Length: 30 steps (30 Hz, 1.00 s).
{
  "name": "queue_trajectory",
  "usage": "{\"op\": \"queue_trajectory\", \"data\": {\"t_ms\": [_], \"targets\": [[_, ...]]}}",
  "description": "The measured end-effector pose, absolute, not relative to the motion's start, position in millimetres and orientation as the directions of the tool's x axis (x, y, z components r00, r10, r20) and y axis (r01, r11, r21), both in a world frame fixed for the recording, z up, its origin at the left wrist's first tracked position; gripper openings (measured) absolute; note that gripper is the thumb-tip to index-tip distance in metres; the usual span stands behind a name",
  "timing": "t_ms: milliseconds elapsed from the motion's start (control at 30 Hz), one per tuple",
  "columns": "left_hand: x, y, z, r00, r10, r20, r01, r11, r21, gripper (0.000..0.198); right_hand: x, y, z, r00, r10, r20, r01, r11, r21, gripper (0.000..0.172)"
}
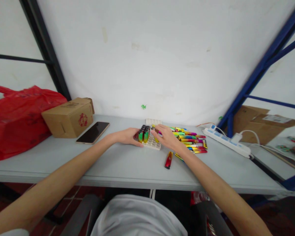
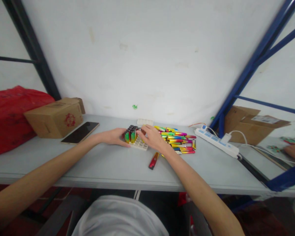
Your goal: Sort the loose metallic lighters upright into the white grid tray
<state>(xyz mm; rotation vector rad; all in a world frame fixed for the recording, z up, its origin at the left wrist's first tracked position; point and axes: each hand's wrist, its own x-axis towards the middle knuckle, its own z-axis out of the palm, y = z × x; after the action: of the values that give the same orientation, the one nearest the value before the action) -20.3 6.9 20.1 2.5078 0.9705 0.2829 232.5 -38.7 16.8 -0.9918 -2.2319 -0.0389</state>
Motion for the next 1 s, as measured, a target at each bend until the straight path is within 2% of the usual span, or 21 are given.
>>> {"op": "queue_trajectory", "data": {"t_ms": [100,233,367,500,667,733,867,1000], "targets": [[-20.3,8.0,19.5,0.737,0.675,0.035,0.587,-0.665,0.461,0.067,228.0,-44.1,20.1,-0.474,0.657,0.587,0.688,0.692,-0.22,0.043],[-20.5,8.6,19.0,0.739,0.672,0.047,0.582,-0.671,0.46,0.066,224.9,-51.4,25.5,-0.439,0.698,0.566,0.659,0.678,-0.325,0.044],[-20.6,7.3,19.6,0.742,0.669,0.047,0.58,-0.676,0.454,0.065,225.0,-52.3,24.0,-0.481,0.71,0.515,0.612,0.692,-0.383,0.036],[-20.7,7.3,19.5,0.736,0.675,0.05,0.586,-0.672,0.453,0.066,220.8,-47.8,14.8,-0.549,0.699,0.457,0.629,0.706,-0.324,0.027],[-20.4,8.5,19.0,0.735,0.677,0.038,0.597,-0.672,0.438,0.065,210.2,-45.6,9.0,-0.583,0.681,0.443,0.692,0.702,-0.167,0.026],[-19.9,7.8,19.6,0.736,0.676,0.036,0.597,-0.673,0.437,0.065,208.6,-46.2,9.7,-0.566,0.692,0.449,0.69,0.695,-0.201,0.025],[-19.4,5.8,21.6,0.738,0.675,0.027,0.594,-0.667,0.449,0.065,211.7,-48.8,13.1,-0.531,0.733,0.425,0.647,0.675,-0.356,0.026],[-20.1,6.6,21.2,0.749,0.662,0.034,0.576,-0.675,0.461,0.066,213.6,-50.9,13.5,-0.526,0.746,0.408,0.621,0.665,-0.415,0.022]]}}
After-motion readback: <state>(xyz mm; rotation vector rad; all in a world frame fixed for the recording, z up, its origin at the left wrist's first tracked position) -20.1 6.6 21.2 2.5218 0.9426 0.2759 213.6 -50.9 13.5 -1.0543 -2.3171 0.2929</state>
